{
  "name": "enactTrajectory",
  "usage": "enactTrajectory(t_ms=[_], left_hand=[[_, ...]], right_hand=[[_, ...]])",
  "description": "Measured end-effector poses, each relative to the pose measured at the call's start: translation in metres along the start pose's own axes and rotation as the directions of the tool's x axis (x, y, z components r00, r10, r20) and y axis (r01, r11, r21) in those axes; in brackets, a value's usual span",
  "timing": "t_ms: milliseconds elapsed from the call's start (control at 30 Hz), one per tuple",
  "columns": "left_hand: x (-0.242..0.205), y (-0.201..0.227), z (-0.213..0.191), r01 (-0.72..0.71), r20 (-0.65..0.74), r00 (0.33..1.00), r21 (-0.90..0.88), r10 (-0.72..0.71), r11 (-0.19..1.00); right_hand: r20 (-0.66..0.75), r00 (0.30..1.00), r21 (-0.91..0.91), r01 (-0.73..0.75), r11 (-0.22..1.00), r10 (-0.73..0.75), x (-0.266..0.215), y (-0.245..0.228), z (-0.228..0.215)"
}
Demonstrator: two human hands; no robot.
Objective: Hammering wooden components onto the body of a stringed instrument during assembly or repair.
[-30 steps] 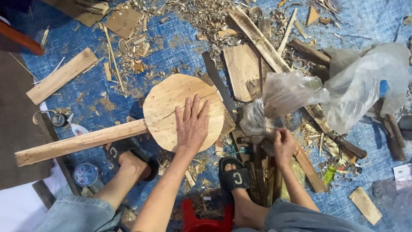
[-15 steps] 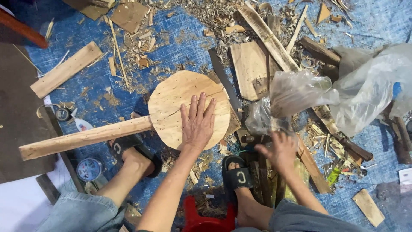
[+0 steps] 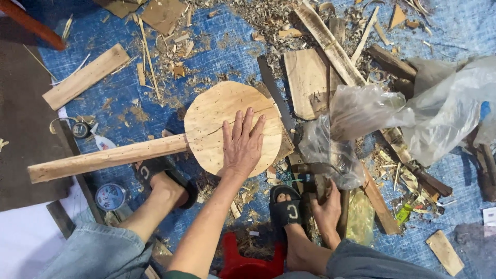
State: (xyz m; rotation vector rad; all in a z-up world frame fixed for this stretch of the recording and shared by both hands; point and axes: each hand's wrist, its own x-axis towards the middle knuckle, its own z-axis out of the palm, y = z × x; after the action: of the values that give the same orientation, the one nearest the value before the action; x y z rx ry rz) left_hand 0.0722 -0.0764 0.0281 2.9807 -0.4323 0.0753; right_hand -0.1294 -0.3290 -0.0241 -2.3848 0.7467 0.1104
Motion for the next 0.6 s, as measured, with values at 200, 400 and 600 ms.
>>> enactTrajectory(t_ms=[200, 400, 600], left_hand=[[0.000, 0.001, -0.005, -0.005, 0.003, 1.000, 0.028, 0.005, 1.000], [0.000, 0.001, -0.007, -0.007, -0.012, 1.000, 0.038, 0.008, 0.999], [0.000, 0.002, -0.006, -0.009, -0.003, 1.000, 0.025, 0.009, 1.000]], right_hand=[[-0.094, 0.992, 0.095, -0.072, 0.993, 0.080, -0.003, 0.015, -0.043], [-0.135, 0.950, 0.392, -0.210, 0.896, 0.282, 0.021, 0.038, -0.075], [0.175, 0.879, 0.361, -0.477, 0.801, 0.444, -0.003, 0.052, -0.069]])
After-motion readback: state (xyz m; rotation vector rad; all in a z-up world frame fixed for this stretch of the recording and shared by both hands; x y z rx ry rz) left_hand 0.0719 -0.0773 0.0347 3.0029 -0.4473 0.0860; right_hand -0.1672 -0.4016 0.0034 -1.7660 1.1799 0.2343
